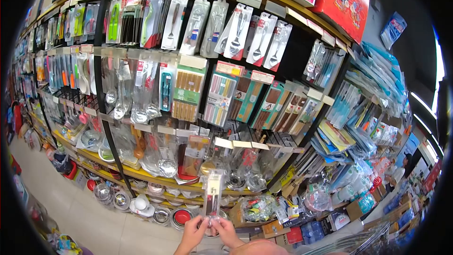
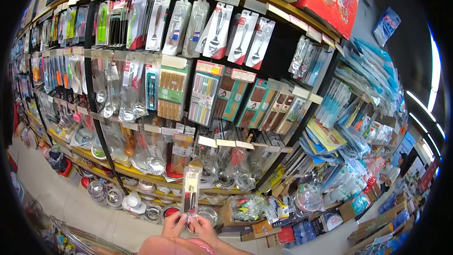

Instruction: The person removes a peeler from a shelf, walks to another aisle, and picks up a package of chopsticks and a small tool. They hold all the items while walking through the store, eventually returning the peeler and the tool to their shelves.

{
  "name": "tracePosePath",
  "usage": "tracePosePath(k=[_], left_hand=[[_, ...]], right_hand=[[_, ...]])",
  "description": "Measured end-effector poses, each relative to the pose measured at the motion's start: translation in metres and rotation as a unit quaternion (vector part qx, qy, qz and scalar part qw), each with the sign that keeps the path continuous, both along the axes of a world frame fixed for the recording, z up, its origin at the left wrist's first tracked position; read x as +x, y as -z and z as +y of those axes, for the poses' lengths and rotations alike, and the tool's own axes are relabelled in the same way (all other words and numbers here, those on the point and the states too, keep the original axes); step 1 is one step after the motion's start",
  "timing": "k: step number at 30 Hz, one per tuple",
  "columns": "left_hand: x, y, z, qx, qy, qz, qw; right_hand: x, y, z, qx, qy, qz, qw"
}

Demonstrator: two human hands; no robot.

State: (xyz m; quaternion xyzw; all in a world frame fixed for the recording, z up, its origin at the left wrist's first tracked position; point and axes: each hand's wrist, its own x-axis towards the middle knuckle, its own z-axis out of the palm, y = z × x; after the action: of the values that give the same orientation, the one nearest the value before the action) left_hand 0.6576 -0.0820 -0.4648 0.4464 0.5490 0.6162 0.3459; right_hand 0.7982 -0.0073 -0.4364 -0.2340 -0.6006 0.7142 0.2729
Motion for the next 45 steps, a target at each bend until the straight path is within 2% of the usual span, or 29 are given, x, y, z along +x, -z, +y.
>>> tracePosePath(k=[2, 6, 7, 10, 12, 14, 19, 21, 22, 24, 25, 26, 28, 30, 31, 36, 38, 39, 42, 44, 45], left_hand=[[0.014, -0.012, 0.011, 0.047, -0.043, -0.091, 0.994], [0.022, -0.036, 0.018, 0.058, 0.001, -0.118, 0.991], [0.022, -0.046, 0.021, 0.061, -0.032, -0.047, 0.996], [0.028, -0.066, 0.024, 0.075, -0.045, -0.08, 0.993], [0.031, -0.076, 0.029, 0.113, -0.092, -0.046, 0.988], [0.023, -0.108, 0.034, 0.131, -0.113, 0.001, 0.985], [0.0, -0.166, 0.049, 0.217, -0.186, 0.124, 0.95], [-0.004, -0.178, 0.052, 0.257, -0.207, 0.214, 0.919], [-0.002, -0.185, 0.056, 0.257, -0.204, 0.217, 0.919], [0.01, -0.197, 0.066, 0.321, -0.215, 0.134, 0.912], [0.013, -0.201, 0.07, 0.307, -0.182, 0.091, 0.93], [0.014, -0.207, 0.074, 0.289, -0.146, 0.048, 0.945], [0.009, -0.222, 0.086, 0.29, -0.093, -0.007, 0.953], [0.008, -0.233, 0.101, 0.321, -0.087, 0.0, 0.943], [0.007, -0.238, 0.103, 0.312, -0.077, 0.012, 0.947], [0.01, -0.24, 0.117, 0.324, -0.057, -0.003, 0.944], [0.014, -0.243, 0.119, 0.362, -0.008, -0.021, 0.932], [0.017, -0.252, 0.114, 0.335, 0.011, -0.031, 0.942], [0.015, -0.254, 0.125, 0.344, 0.029, 0.016, 0.938], [0.007, -0.259, 0.137, 0.355, 0.048, 0.05, 0.932], [0.002, -0.261, 0.151, 0.363, 0.078, 0.022, 0.928]], right_hand=[[0.004, -0.001, 0.003, -0.044, 0.054, -0.005, 0.998], [0.007, -0.005, 0.013, -0.03, 0.013, 0.08, 0.996], [0.002, -0.007, 0.014, -0.005, 0.033, 0.078, 0.996], [0.0, -0.029, 0.018, 0.044, 0.033, 0.086, 0.995], [-0.008, -0.048, 0.023, 0.047, 0.021, 0.105, 0.993], [-0.02, -0.069, 0.032, 0.143, 0.047, 0.129, 0.98], [-0.052, -0.113, 0.049, 0.143, 0.066, 0.19, 0.969], [-0.069, -0.115, 0.054, 0.205, 0.145, 0.258, 0.933], [-0.076, -0.121, 0.052, 0.203, 0.148, 0.26, 0.932], [-0.085, -0.134, 0.045, 0.105, 0.255, 0.268, 0.923], [-0.088, -0.124, 0.059, 0.255, 0.312, 0.216, 0.889], [-0.091, -0.113, 0.075, 0.395, 0.36, 0.151, 0.831], [-0.086, -0.166, 0.069, 0.372, 0.294, 0.184, 0.861], [-0.088, -0.191, 0.07, 0.189, 0.215, 0.307, 0.908], [-0.088, -0.202, 0.071, 0.172, 0.213, 0.31, 0.911], [-0.083, -0.202, 0.09, 0.244, 0.199, 0.324, 0.892], [-0.082, -0.203, 0.093, 0.229, 0.208, 0.326, 0.893], [-0.081, -0.206, 0.091, 0.221, 0.211, 0.338, 0.89], [-0.081, -0.225, 0.085, 0.202, 0.197, 0.351, 0.893], [-0.092, -0.222, 0.102, 0.208, 0.22, 0.345, 0.888], [-0.102, -0.219, 0.12, 0.215, 0.24, 0.328, 0.888]])
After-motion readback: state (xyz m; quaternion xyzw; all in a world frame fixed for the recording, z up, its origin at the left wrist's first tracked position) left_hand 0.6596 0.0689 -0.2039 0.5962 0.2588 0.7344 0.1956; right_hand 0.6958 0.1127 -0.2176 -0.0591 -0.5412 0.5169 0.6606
